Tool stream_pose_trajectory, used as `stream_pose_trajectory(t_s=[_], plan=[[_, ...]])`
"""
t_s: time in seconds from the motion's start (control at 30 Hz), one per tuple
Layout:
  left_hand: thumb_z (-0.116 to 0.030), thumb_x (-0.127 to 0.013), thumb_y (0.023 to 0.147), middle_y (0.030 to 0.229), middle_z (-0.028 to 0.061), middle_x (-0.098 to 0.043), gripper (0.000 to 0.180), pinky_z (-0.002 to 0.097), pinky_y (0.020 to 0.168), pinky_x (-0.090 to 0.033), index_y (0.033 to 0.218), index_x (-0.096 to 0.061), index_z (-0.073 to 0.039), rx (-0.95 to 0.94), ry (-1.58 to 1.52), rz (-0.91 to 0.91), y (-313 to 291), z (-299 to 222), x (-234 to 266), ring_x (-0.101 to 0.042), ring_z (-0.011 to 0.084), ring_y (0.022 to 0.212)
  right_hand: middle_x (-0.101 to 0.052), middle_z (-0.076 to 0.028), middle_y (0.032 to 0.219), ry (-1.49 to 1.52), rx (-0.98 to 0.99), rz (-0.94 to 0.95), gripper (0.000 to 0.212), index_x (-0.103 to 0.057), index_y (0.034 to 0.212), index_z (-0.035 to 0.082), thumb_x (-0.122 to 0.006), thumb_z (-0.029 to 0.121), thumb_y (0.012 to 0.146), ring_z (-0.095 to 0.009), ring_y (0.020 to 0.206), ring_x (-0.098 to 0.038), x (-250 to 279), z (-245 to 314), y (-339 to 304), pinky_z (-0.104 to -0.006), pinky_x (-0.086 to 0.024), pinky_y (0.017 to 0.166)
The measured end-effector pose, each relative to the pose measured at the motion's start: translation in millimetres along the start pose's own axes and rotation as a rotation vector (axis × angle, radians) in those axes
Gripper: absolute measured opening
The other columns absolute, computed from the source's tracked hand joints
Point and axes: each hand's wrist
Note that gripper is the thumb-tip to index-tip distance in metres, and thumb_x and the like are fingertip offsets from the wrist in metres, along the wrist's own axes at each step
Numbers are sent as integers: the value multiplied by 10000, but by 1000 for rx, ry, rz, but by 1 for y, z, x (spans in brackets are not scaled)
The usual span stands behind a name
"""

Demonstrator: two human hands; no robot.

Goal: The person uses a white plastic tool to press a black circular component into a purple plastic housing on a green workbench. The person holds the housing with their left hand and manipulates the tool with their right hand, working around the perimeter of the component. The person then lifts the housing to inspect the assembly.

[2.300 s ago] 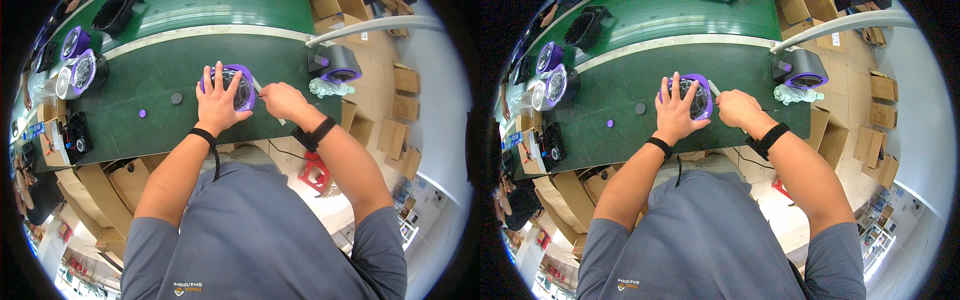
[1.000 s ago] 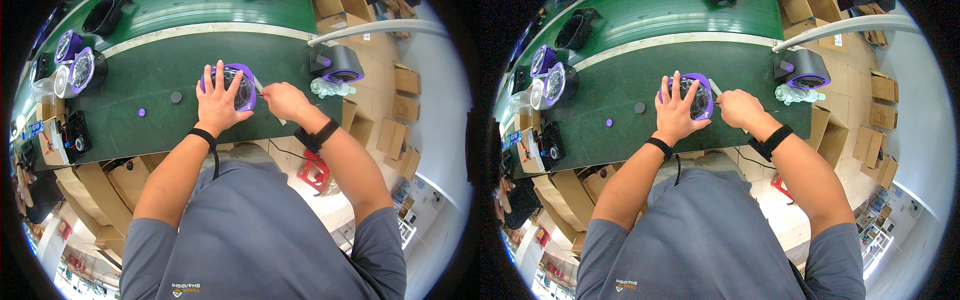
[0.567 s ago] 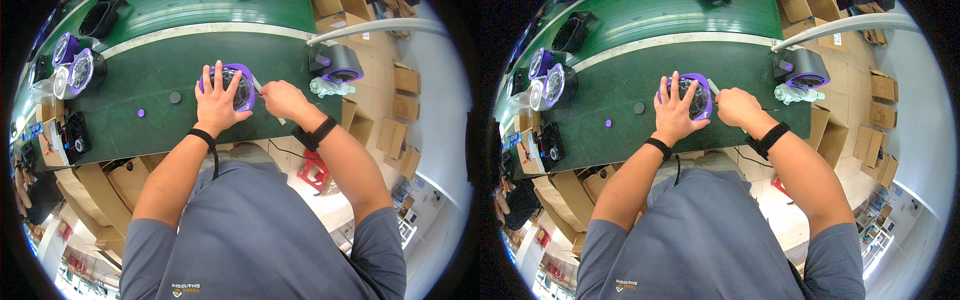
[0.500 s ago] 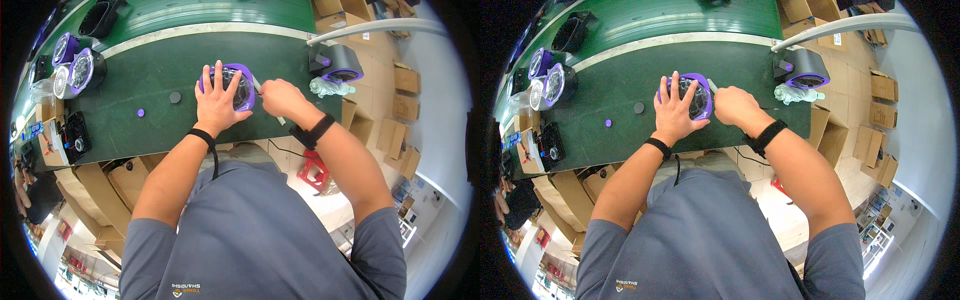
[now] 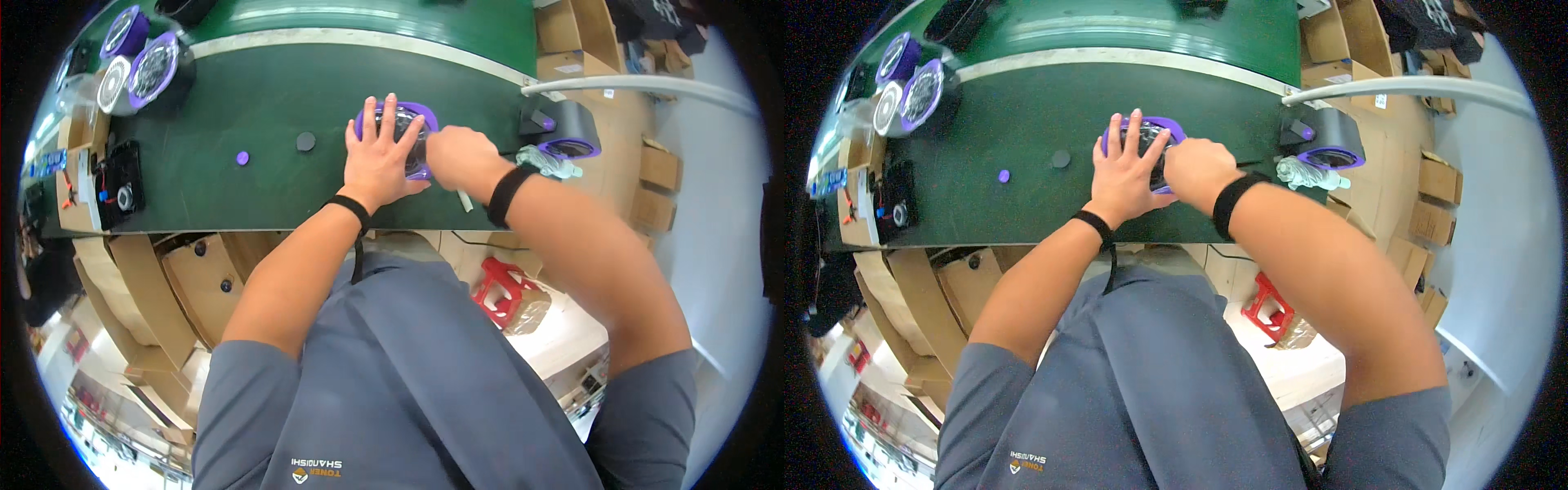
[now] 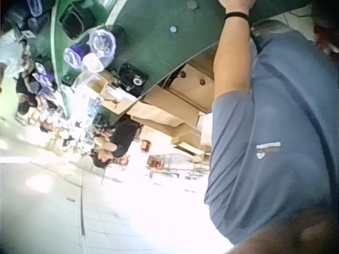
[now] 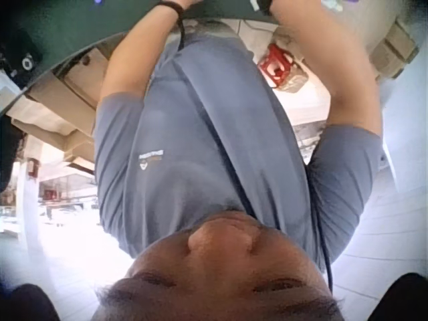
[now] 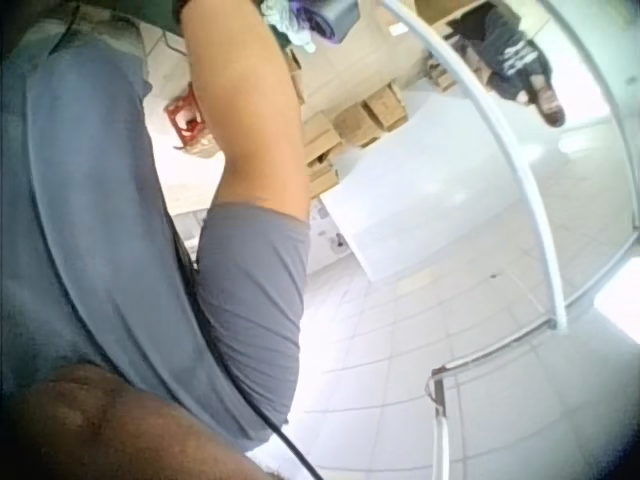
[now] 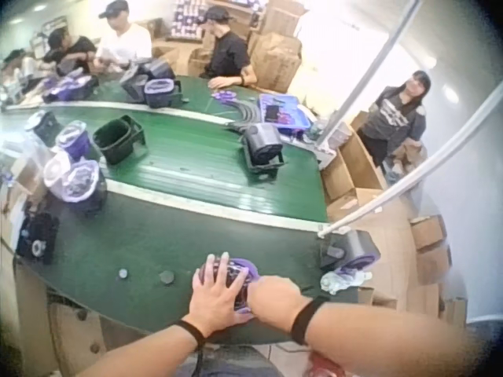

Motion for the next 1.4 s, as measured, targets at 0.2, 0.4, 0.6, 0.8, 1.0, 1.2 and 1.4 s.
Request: stream_pose_trajectory(t_s=[0.2,0.4,0.6,0.8,1.0,1.2,1.4], plan=[[-620,-949,608,1767,244,-248,1146,770,1157,-338,1621,-488,-344,5,-28,32,-1,-3,3,-230,531,1605,-787,-269,1100,-28,-41,267,253,-819,1059,-2,-676,97,876,-413,1031,-785,-3,-27,31,-485,-641,892],[-601,-955,605,1762,235,-266,1149,758,1171,-331,1622,-487,-345,19,-53,-3,-2,2,-2,-234,516,1609,-797,-242,1108,-191,57,60,223,-830,1007,30,-690,185,929,-429,1022,-787,-6,-4,1,-505,-643,903],[-605,-957,602,1760,234,-269,1155,763,1170,-326,1623,-487,-337,-11,-60,12,0,0,2,-236,518,1605,-811,-184,1086,223,-120,141,236,-843,1022,57,-637,161,975,-376,1022,-796,-22,-43,19,-470,-644,900],[-605,-957,601,1758,238,-268,1156,756,1169,-330,1622,-486,-337,18,-53,5,-3,3,1,-243,520,1601,-809,-191,1064,-217,54,30,234,-831,1007,34,-673,183,920,-374,1010,-796,-5,-20,-4,-483,-643,887],[-605,-958,597,1756,240,-269,1161,761,1168,-330,1623,-482,-342,-10,-49,-9,0,1,1,-241,525,1600,-810,-192,987,466,-217,274,214,-830,970,37,-674,157,885,-363,910,-794,-8,-49,12,-484,-642,825],[-595,-958,596,1760,239,-264,1162,771,1165,-329,1625,-479,-347,17,-54,12,-1,3,1,-222,525,1607,-815,-193,1027,-369,223,119,214,-834,982,30,-658,142,936,-396,1024,-793,7,-15,5,-489,-648,878],[-600,-953,607,1765,231,-253,1158,774,1154,-343,1631,-473,-349,-4,-45,36,4,-1,1,-210,520,1611,-794,-250,1087,271,-113,73,238,-831,973,30,-665,196,932,-423,1106,-763,-42,-58,16,-510,-625,948]])
Point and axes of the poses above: each hand's wrist, its own y-axis towards the middle knuckle, its own x-axis out of the back of the hand, z = x × y
